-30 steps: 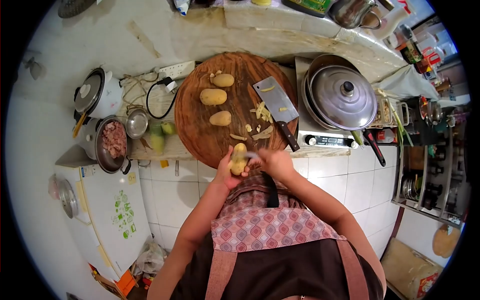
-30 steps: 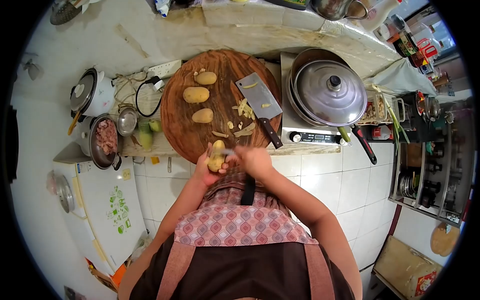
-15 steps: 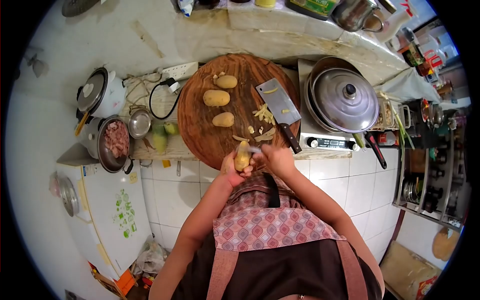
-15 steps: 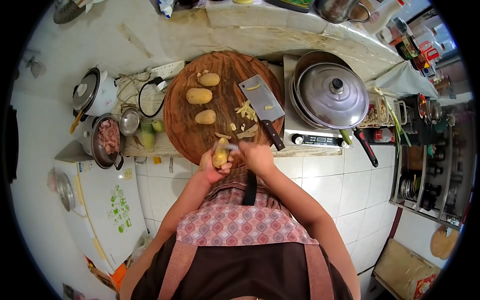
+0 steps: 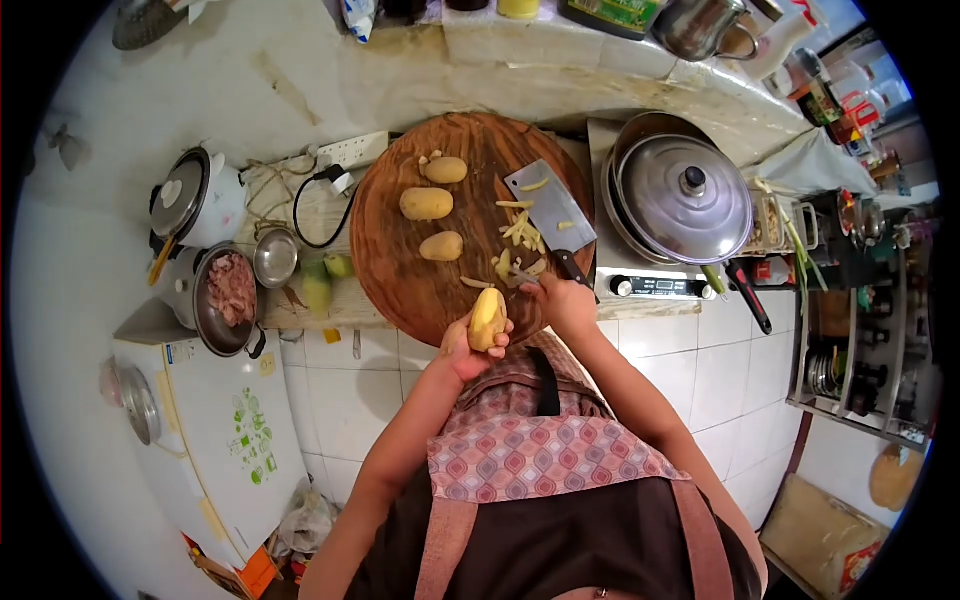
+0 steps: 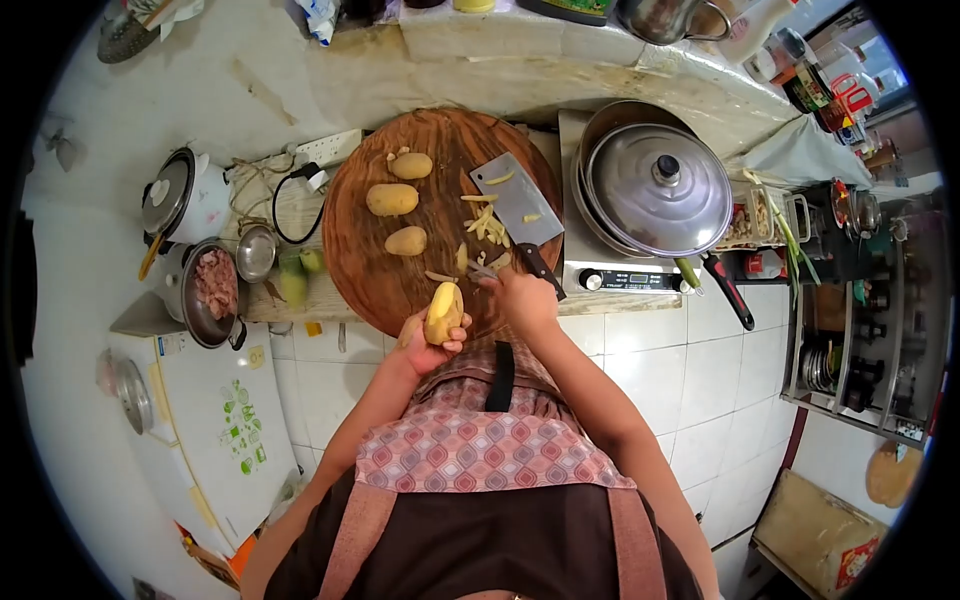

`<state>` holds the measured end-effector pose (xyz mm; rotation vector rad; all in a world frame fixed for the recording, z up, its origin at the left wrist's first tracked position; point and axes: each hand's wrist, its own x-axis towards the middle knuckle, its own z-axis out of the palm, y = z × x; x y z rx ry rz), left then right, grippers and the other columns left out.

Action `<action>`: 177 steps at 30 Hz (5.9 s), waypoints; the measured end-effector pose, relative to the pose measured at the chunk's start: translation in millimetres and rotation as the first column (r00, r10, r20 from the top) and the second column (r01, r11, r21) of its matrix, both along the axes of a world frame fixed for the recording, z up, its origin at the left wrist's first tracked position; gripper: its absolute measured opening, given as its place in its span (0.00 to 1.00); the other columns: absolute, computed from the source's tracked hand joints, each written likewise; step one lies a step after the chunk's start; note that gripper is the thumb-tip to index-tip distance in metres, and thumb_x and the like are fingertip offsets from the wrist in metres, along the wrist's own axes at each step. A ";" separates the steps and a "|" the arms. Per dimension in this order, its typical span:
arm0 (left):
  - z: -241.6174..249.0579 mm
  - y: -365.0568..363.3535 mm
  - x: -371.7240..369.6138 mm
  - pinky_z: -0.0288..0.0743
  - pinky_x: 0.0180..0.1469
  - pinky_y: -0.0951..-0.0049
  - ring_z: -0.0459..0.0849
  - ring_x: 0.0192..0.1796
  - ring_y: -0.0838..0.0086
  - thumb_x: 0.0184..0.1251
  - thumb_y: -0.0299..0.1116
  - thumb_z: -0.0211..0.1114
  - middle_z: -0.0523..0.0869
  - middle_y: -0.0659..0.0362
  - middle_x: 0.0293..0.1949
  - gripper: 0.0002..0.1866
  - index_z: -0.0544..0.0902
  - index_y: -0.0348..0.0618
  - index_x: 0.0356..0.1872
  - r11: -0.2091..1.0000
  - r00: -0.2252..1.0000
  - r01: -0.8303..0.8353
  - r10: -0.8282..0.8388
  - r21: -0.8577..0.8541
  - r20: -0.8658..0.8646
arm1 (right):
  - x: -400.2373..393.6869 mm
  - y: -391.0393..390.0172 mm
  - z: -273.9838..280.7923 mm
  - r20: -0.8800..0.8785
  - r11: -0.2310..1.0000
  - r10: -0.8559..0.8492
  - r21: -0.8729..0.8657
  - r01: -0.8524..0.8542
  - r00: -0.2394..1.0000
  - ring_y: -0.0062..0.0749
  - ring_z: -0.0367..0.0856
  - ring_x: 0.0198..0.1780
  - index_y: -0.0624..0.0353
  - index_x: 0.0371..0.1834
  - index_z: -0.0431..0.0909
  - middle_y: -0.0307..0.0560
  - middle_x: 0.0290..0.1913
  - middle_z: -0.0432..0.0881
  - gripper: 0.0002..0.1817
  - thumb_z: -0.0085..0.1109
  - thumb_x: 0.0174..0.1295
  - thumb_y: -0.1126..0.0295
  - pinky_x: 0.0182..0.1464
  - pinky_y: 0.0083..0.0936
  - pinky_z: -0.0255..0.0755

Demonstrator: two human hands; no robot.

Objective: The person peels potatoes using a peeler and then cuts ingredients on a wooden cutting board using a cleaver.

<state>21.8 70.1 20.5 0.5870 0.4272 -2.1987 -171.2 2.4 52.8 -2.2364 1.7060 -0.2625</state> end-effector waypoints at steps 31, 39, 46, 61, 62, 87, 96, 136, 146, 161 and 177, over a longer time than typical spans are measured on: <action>24.2 -10.0 -8.5 0.76 0.28 0.73 0.80 0.31 0.64 0.67 0.53 0.49 0.83 0.50 0.38 0.26 0.78 0.40 0.48 0.990 0.959 -0.126 0.106 0.059 0.263 | -6.0 29.3 18.8 0.257 0.996 0.084 -0.057 -0.072 0.963 0.53 0.80 0.23 0.56 0.24 0.75 0.53 0.18 0.78 0.19 0.64 0.60 0.53 0.23 0.43 0.71; 15.7 -5.8 -3.4 0.61 0.21 0.76 0.74 0.30 0.68 0.61 0.50 0.49 0.77 0.57 0.32 0.20 0.77 0.42 0.36 0.997 0.954 -0.017 0.040 -0.079 0.298 | -5.2 4.7 11.8 -0.035 1.000 0.030 0.006 -0.030 0.999 0.51 0.81 0.24 0.56 0.24 0.74 0.51 0.20 0.80 0.16 0.65 0.59 0.56 0.25 0.42 0.73; 28.1 -7.9 -7.2 0.63 0.22 0.75 0.74 0.28 0.67 0.61 0.54 0.49 0.78 0.56 0.31 0.21 0.77 0.47 0.38 0.999 0.887 -0.052 0.050 -0.008 0.459 | 1.3 27.4 23.8 0.192 0.931 0.344 -0.195 -0.308 0.919 0.47 0.78 0.19 0.53 0.27 0.75 0.46 0.17 0.77 0.16 0.63 0.61 0.53 0.21 0.38 0.71; -4.6 -22.4 -33.7 0.78 0.50 0.64 0.83 0.47 0.66 0.76 0.56 0.47 0.81 0.58 0.49 0.25 0.72 0.45 0.56 0.964 0.725 -0.220 0.263 -0.147 0.636 | 42.3 28.4 16.2 0.671 0.927 -0.084 0.325 -0.190 0.737 0.61 0.82 0.36 0.64 0.40 0.74 0.65 0.30 0.81 0.22 0.66 0.57 0.55 0.36 0.44 0.74; 6.1 -23.9 -39.5 0.77 0.51 0.65 0.82 0.49 0.67 0.76 0.54 0.47 0.80 0.58 0.50 0.24 0.71 0.44 0.57 0.954 0.602 -0.238 0.291 -0.180 0.744 | 42.9 24.9 14.0 0.679 0.916 -0.099 0.348 -0.199 0.727 0.61 0.81 0.36 0.64 0.39 0.74 0.65 0.30 0.81 0.20 0.65 0.57 0.58 0.36 0.44 0.74; 15.5 5.0 -17.9 0.75 0.54 0.61 0.79 0.56 0.61 0.80 0.47 0.42 0.80 0.54 0.55 0.22 0.72 0.41 0.59 0.975 0.868 -0.215 0.219 -0.059 0.446 | 16.4 -4.0 17.9 0.655 0.933 -0.140 0.337 -0.122 0.743 0.45 0.82 0.30 0.62 0.41 0.78 0.53 0.29 0.82 0.21 0.60 0.65 0.51 0.35 0.35 0.74; 17.8 3.5 -7.1 0.67 0.64 0.51 0.74 0.64 0.56 0.73 0.38 0.39 0.76 0.47 0.62 0.24 0.71 0.36 0.63 0.929 0.931 -0.362 0.356 0.074 0.085 | -2.7 19.6 38.7 0.281 0.916 0.385 -0.004 -0.400 0.879 0.53 0.80 0.31 0.55 0.37 0.78 0.49 0.31 0.79 0.16 0.60 0.63 0.52 0.31 0.43 0.72; 26.5 15.0 -0.9 0.72 0.43 0.67 0.77 0.42 0.62 0.62 0.34 0.57 0.79 0.52 0.46 0.22 0.73 0.39 0.57 0.984 0.982 -0.175 0.175 -0.010 0.075 | 0.5 19.4 26.4 0.265 0.989 0.134 0.018 -0.144 0.955 0.56 0.81 0.27 0.59 0.24 0.79 0.56 0.20 0.79 0.22 0.61 0.62 0.49 0.28 0.46 0.73; 33.4 16.2 -3.8 0.70 0.33 0.73 0.77 0.37 0.70 0.48 0.20 0.59 0.77 0.56 0.39 0.27 0.70 0.40 0.55 0.955 0.949 0.000 0.093 -0.297 0.300 | -6.2 0.7 13.7 0.075 0.997 -0.006 0.071 0.001 0.997 0.52 0.82 0.26 0.54 0.27 0.80 0.52 0.22 0.81 0.19 0.61 0.61 0.49 0.28 0.42 0.75; 29.4 5.9 2.8 0.75 0.50 0.70 0.84 0.46 0.67 0.50 0.41 0.75 0.85 0.52 0.45 0.33 0.75 0.34 0.55 0.782 0.082 0.587 0.201 -0.210 0.976 | -4.4 13.7 15.5 0.097 0.956 0.290 -0.084 -0.282 0.952 0.49 0.81 0.23 0.54 0.25 0.77 0.49 0.21 0.81 0.19 0.62 0.61 0.49 0.24 0.40 0.73; 41.3 3.4 2.9 0.78 0.49 0.65 0.86 0.47 0.56 0.46 0.46 0.74 0.87 0.46 0.43 0.36 0.77 0.35 0.56 0.757 -0.097 0.650 0.165 -0.063 0.981 | -11.7 15.5 12.8 0.148 0.973 0.192 -0.154 -0.169 0.970 0.48 0.81 0.22 0.55 0.25 0.75 0.49 0.23 0.81 0.17 0.66 0.58 0.54 0.23 0.41 0.73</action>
